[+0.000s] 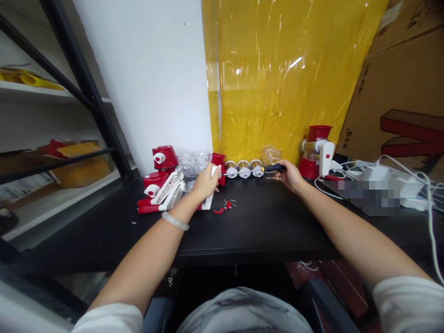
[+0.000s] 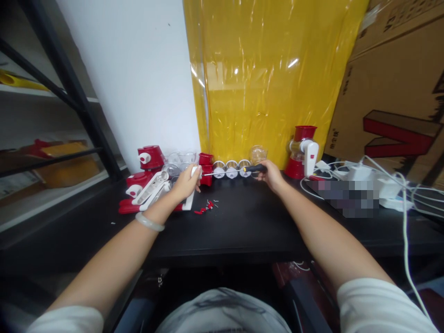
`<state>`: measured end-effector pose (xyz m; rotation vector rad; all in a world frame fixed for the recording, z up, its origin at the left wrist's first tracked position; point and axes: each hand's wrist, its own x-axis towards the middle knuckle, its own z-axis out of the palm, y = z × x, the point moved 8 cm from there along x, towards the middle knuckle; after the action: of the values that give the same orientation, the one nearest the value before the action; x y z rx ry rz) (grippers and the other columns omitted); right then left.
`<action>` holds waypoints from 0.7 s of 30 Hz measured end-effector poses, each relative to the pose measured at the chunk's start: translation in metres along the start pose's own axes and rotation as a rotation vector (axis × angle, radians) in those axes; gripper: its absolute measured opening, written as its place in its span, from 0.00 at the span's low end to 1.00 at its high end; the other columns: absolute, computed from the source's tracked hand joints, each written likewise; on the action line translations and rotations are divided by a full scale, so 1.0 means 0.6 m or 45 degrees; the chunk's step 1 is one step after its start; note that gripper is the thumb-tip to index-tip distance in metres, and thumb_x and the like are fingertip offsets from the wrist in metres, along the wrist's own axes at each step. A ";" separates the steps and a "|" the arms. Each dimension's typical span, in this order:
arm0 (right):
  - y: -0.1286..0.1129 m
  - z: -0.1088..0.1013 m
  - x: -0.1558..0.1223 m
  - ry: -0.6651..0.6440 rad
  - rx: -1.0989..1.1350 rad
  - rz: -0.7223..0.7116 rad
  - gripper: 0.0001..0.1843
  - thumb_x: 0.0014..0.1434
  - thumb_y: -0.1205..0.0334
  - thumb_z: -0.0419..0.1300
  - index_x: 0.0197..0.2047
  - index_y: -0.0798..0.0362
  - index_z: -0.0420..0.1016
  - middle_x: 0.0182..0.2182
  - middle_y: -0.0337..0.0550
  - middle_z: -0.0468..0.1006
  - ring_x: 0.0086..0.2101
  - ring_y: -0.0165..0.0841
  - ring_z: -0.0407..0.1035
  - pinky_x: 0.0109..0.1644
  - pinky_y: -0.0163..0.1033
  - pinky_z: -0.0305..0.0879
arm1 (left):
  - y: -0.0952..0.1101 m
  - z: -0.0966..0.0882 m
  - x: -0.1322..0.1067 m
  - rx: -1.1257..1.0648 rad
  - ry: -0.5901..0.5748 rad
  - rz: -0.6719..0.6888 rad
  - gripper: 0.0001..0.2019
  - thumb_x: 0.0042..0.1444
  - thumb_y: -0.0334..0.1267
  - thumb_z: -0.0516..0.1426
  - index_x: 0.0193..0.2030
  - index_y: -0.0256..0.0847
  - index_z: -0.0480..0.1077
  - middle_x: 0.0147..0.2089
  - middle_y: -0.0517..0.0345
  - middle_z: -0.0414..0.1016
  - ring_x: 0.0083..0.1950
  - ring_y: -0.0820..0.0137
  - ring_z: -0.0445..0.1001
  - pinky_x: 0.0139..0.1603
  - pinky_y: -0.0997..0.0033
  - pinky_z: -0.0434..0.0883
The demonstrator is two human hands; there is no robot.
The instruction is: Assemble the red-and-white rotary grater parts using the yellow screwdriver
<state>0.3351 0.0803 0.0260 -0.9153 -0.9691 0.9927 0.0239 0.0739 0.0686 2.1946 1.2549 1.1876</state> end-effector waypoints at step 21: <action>0.010 -0.013 0.012 0.033 -0.104 -0.023 0.04 0.53 0.60 0.55 0.32 0.51 0.64 0.11 0.31 0.64 0.12 0.28 0.60 0.23 0.37 0.67 | -0.001 0.003 0.000 -0.011 0.000 0.051 0.20 0.63 0.59 0.43 0.41 0.44 0.62 0.20 0.66 0.69 0.19 0.68 0.72 0.26 0.69 0.68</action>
<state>0.3426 0.0875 0.0199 -0.9835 -1.0005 0.9295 0.0251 0.0744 0.0673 2.2230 1.2089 1.2060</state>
